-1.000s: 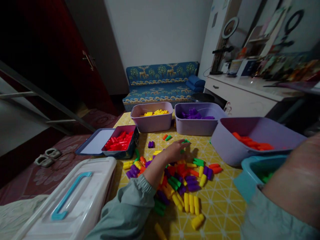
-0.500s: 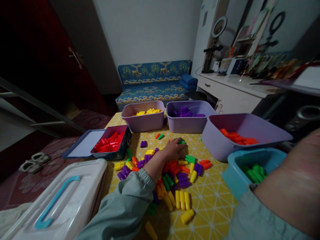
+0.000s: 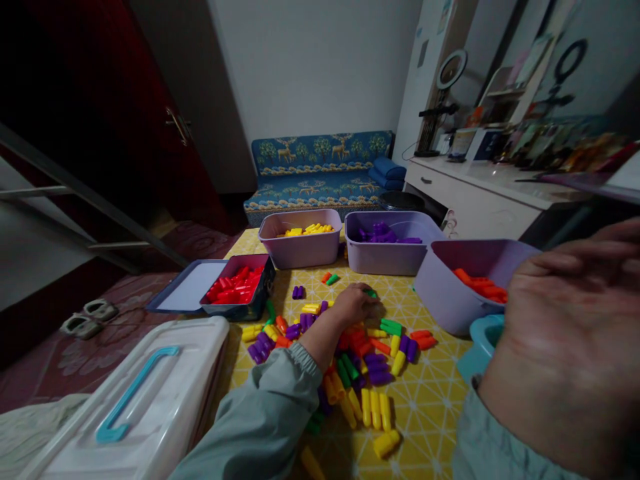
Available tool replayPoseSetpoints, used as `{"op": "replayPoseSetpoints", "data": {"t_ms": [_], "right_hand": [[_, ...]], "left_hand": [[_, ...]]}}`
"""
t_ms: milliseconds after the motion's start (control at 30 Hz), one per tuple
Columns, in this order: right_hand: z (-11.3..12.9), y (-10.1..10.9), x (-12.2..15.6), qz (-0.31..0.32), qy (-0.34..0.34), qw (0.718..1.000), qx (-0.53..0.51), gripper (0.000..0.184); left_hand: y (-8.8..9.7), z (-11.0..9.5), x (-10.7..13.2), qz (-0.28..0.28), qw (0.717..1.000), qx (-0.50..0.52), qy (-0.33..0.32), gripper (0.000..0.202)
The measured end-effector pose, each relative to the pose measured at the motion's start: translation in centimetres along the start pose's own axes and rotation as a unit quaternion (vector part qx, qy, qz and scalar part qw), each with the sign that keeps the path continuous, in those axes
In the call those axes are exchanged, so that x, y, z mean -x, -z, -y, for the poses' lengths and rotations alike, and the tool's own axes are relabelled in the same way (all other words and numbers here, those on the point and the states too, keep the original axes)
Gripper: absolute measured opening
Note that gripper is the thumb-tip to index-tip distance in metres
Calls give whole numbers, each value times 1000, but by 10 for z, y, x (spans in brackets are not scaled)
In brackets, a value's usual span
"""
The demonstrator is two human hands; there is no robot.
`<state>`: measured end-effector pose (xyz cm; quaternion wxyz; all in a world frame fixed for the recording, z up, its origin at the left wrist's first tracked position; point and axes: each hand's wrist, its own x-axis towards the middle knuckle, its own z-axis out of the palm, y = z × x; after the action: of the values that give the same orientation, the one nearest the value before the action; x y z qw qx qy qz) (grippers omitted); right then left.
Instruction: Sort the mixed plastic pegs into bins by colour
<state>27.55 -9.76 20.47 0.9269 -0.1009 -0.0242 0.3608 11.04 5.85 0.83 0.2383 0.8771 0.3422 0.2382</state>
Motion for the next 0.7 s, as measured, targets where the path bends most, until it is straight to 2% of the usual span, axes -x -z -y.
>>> {"op": "replayPoseSetpoints", "data": {"t_ms": [67,100,200,267,333,400,467,533,600,667,700], "right_hand": [[-6,-4,7,104,56,992,48,44],[-8,-6,9,129,71,986,72,47],[-12,-10,12,124,79,983,107,51],[-15,-13,12,132,82,981,117,49],[-22,-14,13,141,75,978,133,43],[-35,-13,13,159,64,972,163,35],[-54,-7,13,201,48,953,221,26],[-78,4,12,255,20,917,307,19],[-104,20,10,312,-21,861,401,18],[-126,36,9,362,-48,776,514,24],[-134,43,8,381,-34,725,573,27]], "left_hand": [[2,-1,1,-11,1000,-4,19,18],[4,-1,2,-13,1000,0,26,15],[14,-5,9,-42,996,57,56,16],[24,-9,17,-101,980,141,97,12],[34,-13,29,-178,933,270,158,11],[41,-16,43,-235,856,415,201,25],[46,-17,56,-261,788,518,209,44],[49,-18,66,-274,757,559,200,61],[49,-18,70,-277,752,567,191,67],[48,-18,70,-273,755,566,186,63],[47,-17,69,-275,756,564,186,60]]}}
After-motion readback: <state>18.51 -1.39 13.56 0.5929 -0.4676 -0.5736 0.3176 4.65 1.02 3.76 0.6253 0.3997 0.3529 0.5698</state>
